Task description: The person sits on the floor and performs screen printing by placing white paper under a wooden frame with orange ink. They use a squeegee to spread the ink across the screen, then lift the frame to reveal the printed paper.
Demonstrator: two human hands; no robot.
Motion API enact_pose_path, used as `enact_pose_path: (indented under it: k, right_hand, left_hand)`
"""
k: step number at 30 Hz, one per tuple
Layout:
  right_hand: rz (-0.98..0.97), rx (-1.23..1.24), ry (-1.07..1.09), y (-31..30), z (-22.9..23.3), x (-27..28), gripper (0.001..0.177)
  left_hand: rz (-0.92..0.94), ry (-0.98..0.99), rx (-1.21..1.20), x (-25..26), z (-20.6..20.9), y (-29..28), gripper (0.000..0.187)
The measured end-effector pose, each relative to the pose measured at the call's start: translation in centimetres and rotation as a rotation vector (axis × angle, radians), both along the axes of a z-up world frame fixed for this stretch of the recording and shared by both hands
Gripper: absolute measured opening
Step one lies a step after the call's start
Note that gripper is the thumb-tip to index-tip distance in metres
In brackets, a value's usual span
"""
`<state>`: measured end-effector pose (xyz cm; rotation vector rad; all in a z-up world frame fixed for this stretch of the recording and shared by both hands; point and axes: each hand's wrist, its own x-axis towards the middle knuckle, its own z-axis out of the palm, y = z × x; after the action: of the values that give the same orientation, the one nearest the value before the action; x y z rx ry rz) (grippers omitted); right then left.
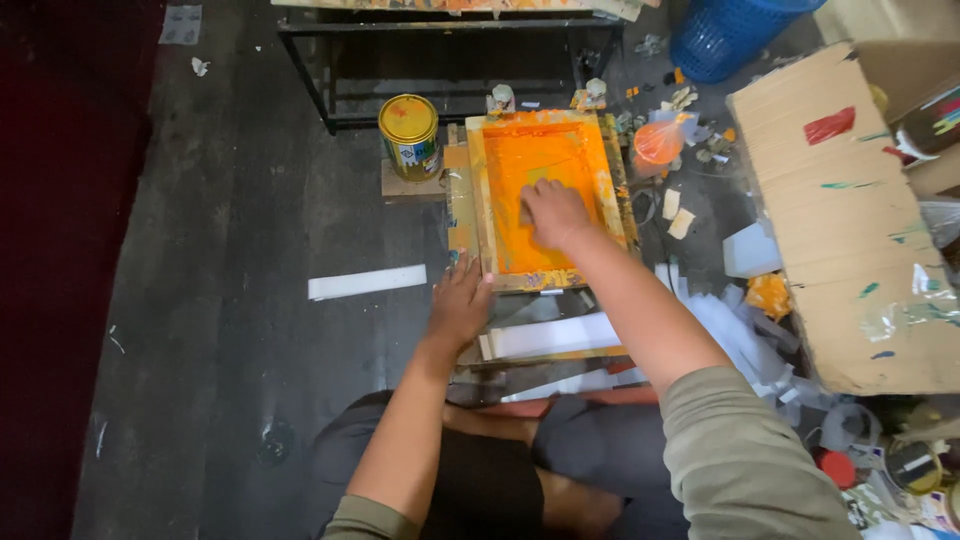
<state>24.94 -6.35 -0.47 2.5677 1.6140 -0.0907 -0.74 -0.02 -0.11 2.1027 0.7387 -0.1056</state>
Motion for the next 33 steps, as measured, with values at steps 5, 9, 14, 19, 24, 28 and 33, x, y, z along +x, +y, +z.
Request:
enact_pose_path:
  k: [5, 9, 14, 19, 24, 28, 33]
  right_hand:
    - [-0.026, -0.14, 0.114, -1.6, 1.8, -2.8, 0.036]
    - [-0.054, -0.234, 0.307, -3.3, 5.0, -4.5, 0.049]
    - [-0.086, -0.28, 0.373, -4.6, 5.8, -5.4, 0.06]
    - [-0.117, -0.303, 0.456, -5.1, 7.6, -6.2, 0.063]
    - [-0.07, -0.312, 0.441, -4.6, 6.6, -5.2, 0.054]
    - [-0.068, -0.302, 0.485, -3.1, 4.5, -2.5, 0.051]
    - [-0.116, -0.203, 0.335, -0.1, 4.8, 0.1, 0.04]
  left_hand:
    - [-0.004, 0.0, 0.003, -0.2, -1.0, 0.0, 0.081]
    - [-0.01, -0.046, -0.044, -0.8, -0.2, -0.3, 0.08]
    - [-0.02, -0.106, -0.064, -0.9, -0.8, -0.3, 0.083]
    - [-0.038, -0.066, -0.012, -1.0, -1.0, -0.5, 0.084]
    - [-0.047, -0.103, -0.066, -1.5, 0.4, -0.7, 0.084]
    - [-0.058, -0.079, -0.04, -1.1, -0.5, -0.4, 0.089]
    - [-0.054, -0.029, -0.027, -0.3, -1.2, -0.2, 0.085]
